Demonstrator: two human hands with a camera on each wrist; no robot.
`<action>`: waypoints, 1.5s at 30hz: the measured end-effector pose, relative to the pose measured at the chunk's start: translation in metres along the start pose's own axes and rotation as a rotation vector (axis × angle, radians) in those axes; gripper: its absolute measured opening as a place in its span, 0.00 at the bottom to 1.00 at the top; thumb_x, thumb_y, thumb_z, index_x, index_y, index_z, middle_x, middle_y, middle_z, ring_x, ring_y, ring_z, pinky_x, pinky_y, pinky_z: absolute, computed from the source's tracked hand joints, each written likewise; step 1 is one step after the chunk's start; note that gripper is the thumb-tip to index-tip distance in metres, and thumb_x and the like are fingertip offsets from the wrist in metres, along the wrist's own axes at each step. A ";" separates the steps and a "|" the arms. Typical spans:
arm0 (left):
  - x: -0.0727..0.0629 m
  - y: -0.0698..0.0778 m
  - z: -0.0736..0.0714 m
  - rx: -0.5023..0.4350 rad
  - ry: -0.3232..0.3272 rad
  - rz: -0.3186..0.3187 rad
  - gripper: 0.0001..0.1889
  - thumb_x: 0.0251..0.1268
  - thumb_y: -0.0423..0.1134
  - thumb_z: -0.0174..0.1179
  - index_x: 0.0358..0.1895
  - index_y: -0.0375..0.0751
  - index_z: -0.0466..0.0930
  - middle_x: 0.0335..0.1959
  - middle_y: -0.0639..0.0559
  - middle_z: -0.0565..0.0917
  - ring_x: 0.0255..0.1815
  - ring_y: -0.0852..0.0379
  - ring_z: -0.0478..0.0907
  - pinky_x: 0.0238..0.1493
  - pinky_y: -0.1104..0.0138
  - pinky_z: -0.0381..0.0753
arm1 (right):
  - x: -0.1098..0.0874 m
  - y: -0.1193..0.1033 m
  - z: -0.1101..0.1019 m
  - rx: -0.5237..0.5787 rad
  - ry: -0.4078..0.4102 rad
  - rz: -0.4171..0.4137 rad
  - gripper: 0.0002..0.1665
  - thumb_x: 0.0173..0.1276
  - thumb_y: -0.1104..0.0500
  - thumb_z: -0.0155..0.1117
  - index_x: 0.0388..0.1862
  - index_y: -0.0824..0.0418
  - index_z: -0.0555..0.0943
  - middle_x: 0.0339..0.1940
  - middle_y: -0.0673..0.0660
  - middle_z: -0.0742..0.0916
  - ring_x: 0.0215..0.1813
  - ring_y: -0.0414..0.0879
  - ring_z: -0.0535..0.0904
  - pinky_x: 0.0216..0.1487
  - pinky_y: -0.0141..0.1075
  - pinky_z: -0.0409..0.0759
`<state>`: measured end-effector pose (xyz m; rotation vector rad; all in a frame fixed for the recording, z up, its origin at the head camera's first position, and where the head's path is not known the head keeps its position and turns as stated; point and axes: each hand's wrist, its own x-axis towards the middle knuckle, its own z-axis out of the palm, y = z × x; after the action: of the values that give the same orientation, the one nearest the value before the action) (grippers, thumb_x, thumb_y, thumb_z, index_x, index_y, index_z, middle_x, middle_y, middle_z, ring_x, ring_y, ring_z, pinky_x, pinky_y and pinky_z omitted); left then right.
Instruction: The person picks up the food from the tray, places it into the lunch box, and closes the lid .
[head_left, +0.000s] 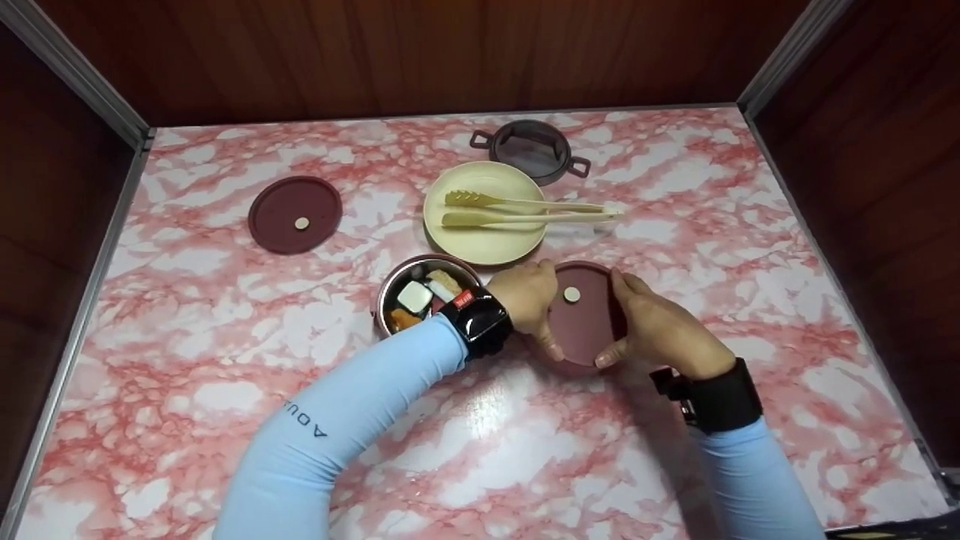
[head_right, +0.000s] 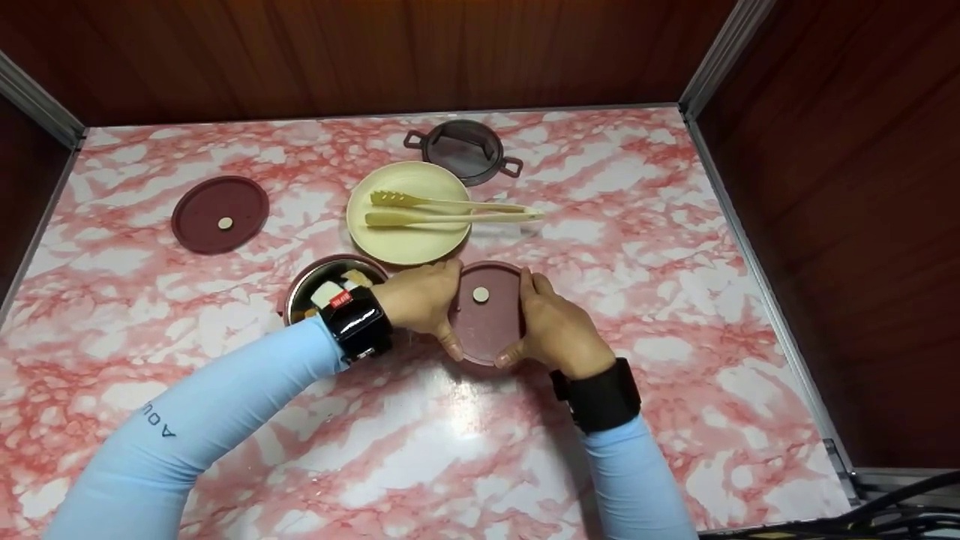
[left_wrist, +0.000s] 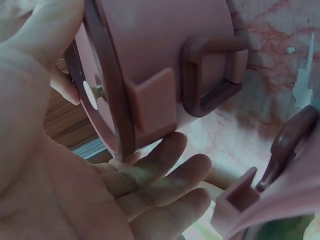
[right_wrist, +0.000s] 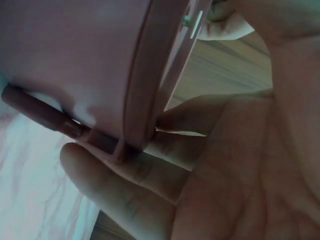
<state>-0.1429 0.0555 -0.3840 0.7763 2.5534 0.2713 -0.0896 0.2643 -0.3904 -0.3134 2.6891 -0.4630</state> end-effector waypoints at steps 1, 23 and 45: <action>0.000 0.000 0.001 -0.006 -0.005 -0.001 0.66 0.23 0.67 0.79 0.67 0.29 0.60 0.56 0.42 0.76 0.58 0.48 0.74 0.61 0.59 0.75 | 0.000 0.000 0.001 0.001 -0.004 -0.006 0.79 0.45 0.41 0.83 0.78 0.73 0.43 0.77 0.75 0.55 0.73 0.68 0.59 0.68 0.57 0.66; -0.006 -0.003 0.006 -0.002 -0.006 -0.034 0.74 0.30 0.68 0.75 0.78 0.30 0.43 0.72 0.37 0.66 0.70 0.42 0.67 0.68 0.57 0.69 | 0.008 0.003 -0.004 0.025 -0.057 -0.001 0.81 0.44 0.37 0.82 0.80 0.70 0.41 0.79 0.71 0.50 0.75 0.66 0.56 0.70 0.58 0.63; -0.058 -0.120 -0.072 -0.395 0.367 -0.035 0.31 0.70 0.56 0.58 0.71 0.46 0.70 0.63 0.46 0.78 0.57 0.53 0.77 0.57 0.60 0.78 | 0.019 0.026 -0.017 0.095 0.133 -0.208 0.37 0.68 0.54 0.69 0.71 0.68 0.70 0.63 0.68 0.79 0.59 0.58 0.79 0.55 0.51 0.79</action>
<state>-0.1914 -0.0796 -0.3372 0.5692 2.7076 0.9496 -0.1171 0.2876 -0.3916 -0.5562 2.7637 -0.6939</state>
